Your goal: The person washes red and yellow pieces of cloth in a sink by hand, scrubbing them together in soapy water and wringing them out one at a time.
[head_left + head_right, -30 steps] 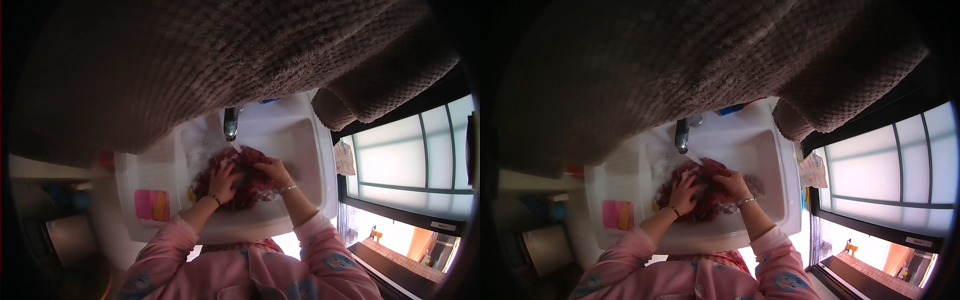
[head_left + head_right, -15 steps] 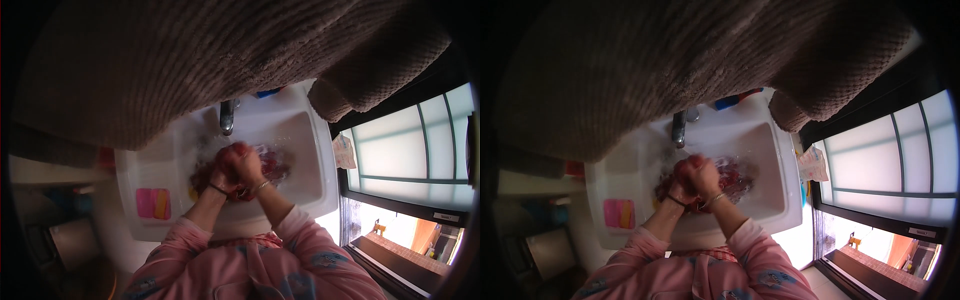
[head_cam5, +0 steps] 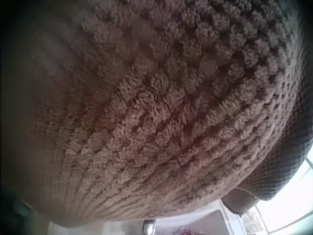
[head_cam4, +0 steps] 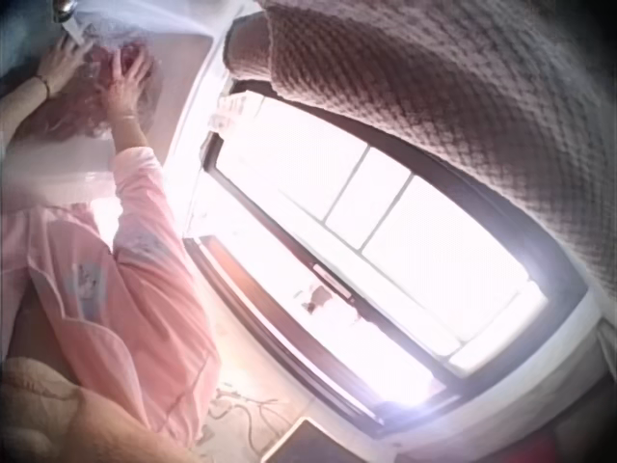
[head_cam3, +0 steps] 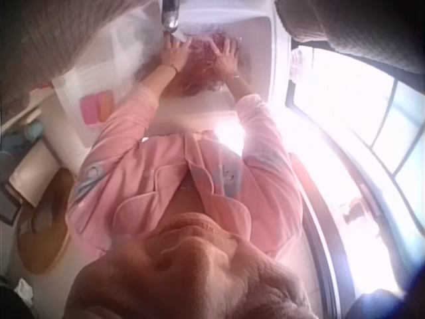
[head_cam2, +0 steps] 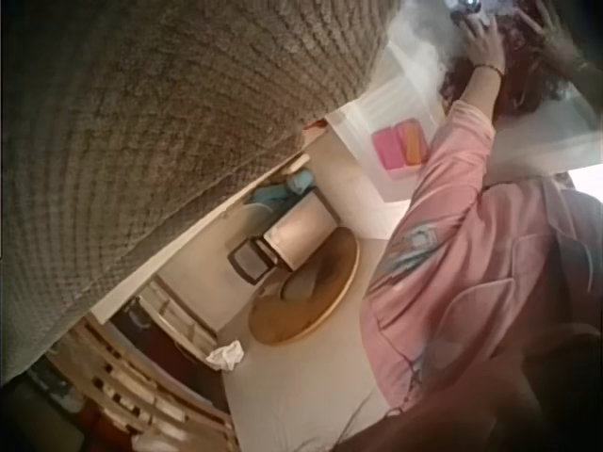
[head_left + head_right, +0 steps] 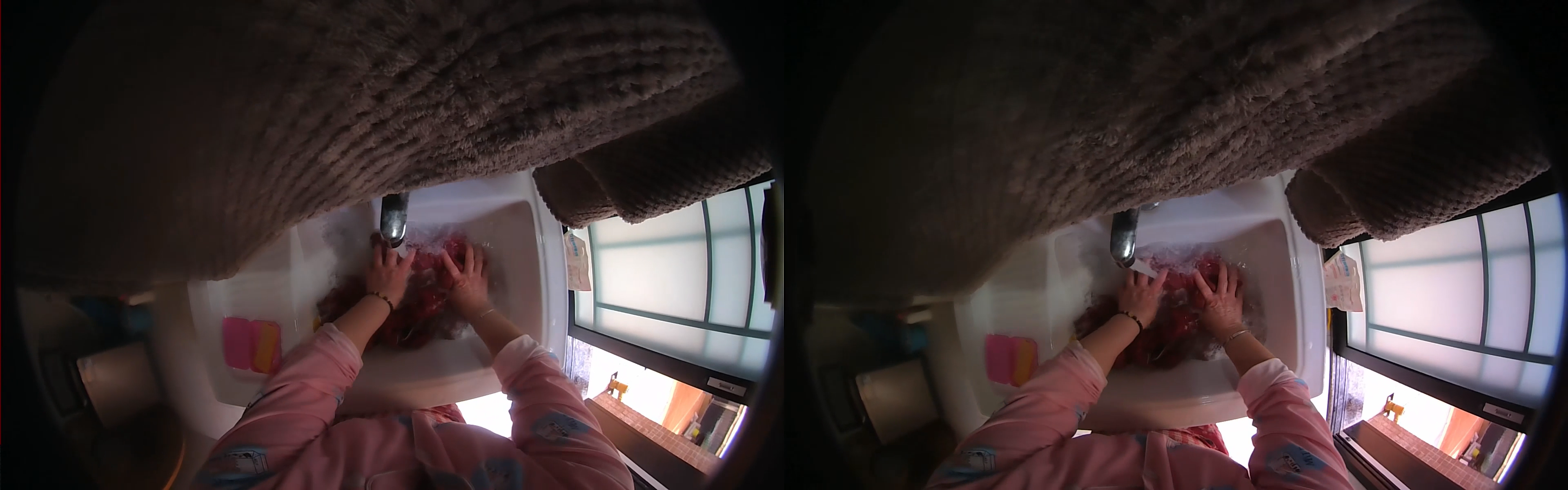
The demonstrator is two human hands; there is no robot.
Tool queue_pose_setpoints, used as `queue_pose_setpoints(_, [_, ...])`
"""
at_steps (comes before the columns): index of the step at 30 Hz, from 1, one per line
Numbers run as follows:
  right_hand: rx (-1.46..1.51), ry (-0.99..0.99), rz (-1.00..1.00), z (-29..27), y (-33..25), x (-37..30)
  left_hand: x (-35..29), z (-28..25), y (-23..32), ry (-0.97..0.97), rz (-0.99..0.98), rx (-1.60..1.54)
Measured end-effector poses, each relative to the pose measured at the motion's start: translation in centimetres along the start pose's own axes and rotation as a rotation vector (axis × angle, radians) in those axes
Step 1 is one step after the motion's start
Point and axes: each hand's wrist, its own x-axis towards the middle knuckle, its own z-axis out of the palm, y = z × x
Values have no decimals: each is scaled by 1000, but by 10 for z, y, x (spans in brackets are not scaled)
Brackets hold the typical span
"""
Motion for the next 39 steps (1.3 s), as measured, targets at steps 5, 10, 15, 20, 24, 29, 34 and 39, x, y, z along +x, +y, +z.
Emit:
queue_pose_setpoints(5, [21,-236,-20,-7,32,24,-2,1,-7,-7,43,50])
queue_pose_setpoints(10, [46,-202,161,-6,8,-9,-37,-34,-31,-197,137,-437])
queue_pose_setpoints(15, [45,-233,194,-6,4,-42,-4,-25,-92,217,-145,-439])
queue_pose_setpoints(20, [24,-349,260,-11,-6,-38,22,3,-142,356,-142,-132])
queue_pose_setpoints(24, [16,-280,241,-10,-5,-43,29,14,-146,135,-331,-383])
queue_pose_setpoints(29, [162,-348,176,-28,5,-29,38,3,-144,100,-380,-339])
queue_pose_setpoints(34, [701,-461,292,-45,30,4,23,-1,-142,298,-177,-412])
queue_pose_setpoints(39, [960,-103,513,-50,23,41,-8,-27,-45,210,219,-440])
